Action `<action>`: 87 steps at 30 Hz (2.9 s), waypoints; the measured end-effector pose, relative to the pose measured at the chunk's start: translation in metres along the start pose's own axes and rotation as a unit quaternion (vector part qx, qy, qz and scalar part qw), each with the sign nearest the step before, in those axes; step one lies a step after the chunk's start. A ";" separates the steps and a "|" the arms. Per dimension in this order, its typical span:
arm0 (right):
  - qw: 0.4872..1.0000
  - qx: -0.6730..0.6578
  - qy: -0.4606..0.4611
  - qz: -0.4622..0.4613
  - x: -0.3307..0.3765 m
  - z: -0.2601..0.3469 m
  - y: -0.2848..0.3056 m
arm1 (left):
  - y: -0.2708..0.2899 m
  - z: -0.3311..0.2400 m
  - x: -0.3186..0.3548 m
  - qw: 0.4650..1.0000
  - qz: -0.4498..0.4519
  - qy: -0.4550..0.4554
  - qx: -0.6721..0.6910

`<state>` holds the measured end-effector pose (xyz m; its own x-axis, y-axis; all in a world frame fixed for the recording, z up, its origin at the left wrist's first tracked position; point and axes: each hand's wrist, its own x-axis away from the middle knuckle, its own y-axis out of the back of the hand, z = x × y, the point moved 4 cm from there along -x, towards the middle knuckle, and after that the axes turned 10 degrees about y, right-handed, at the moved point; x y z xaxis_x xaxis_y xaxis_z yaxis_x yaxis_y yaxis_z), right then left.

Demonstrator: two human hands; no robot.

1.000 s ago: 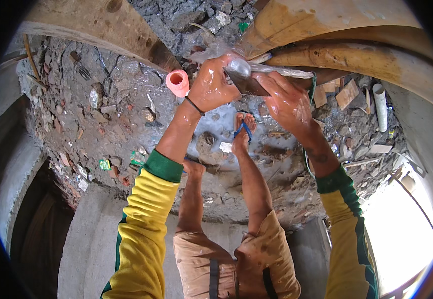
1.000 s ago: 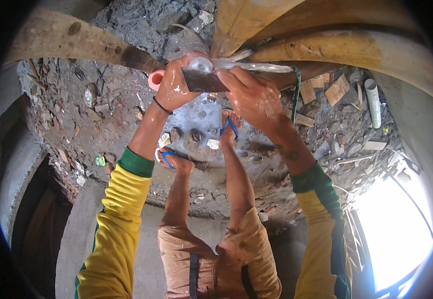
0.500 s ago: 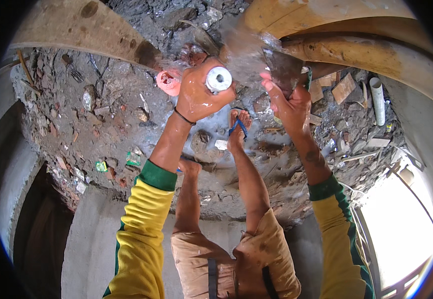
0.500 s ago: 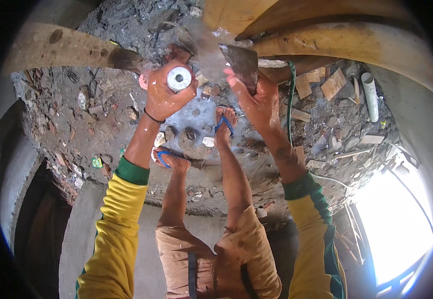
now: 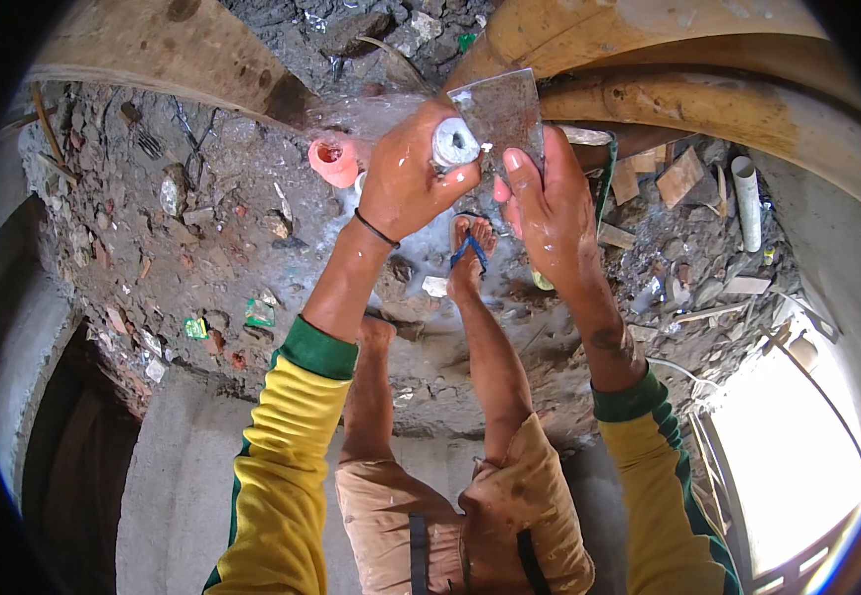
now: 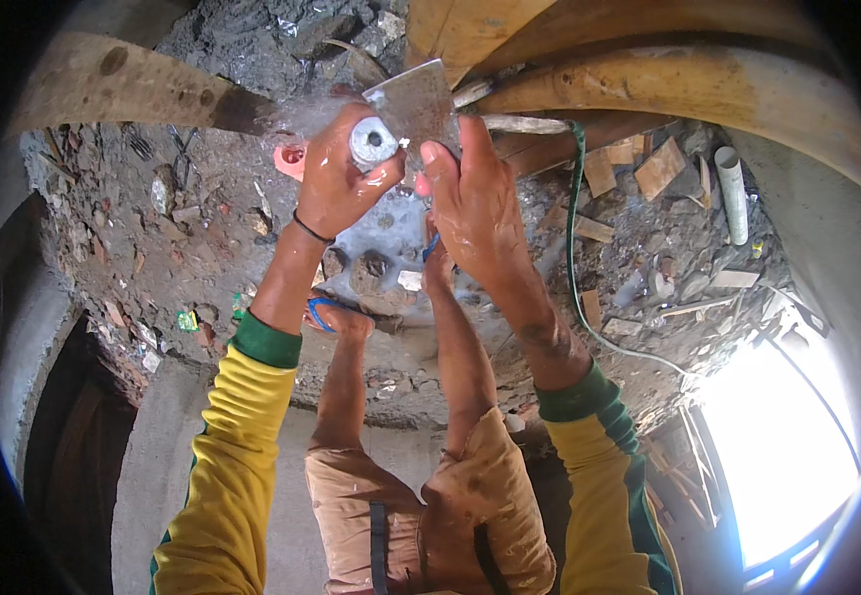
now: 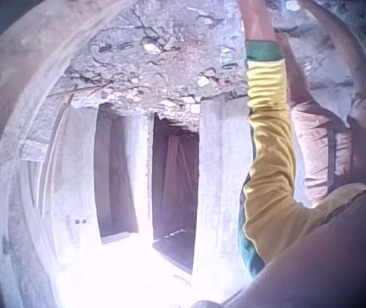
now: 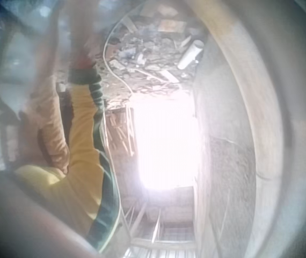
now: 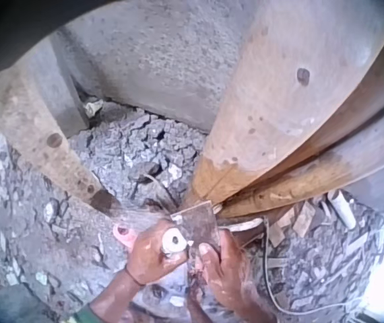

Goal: The person assembles a paint roller by attaching a pink roller sleeve to a metal frame and securing it with a white plastic cap. They then walk through a cluttered construction area carrying the assembled roller.

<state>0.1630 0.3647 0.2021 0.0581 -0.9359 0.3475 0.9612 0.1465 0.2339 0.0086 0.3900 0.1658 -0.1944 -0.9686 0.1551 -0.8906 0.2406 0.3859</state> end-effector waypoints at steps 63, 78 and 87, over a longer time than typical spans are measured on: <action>0.883 0.322 0.330 0.086 0.005 0.033 0.011 | -0.011 0.008 0.009 0.988 -0.057 0.121 0.077; 0.919 0.329 0.213 -0.033 0.019 -0.014 0.020 | -0.003 -0.009 0.043 0.984 -0.167 0.037 -0.051; 0.877 0.373 0.301 0.048 0.016 -0.023 0.033 | -0.004 -0.007 0.034 0.977 -0.061 0.109 0.170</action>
<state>0.2024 0.3468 0.1945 0.4768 -0.8743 -0.0908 0.5139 0.1935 0.8358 0.0083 0.3569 0.1758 -0.0191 -0.9431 0.3320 -0.9941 0.0533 0.0942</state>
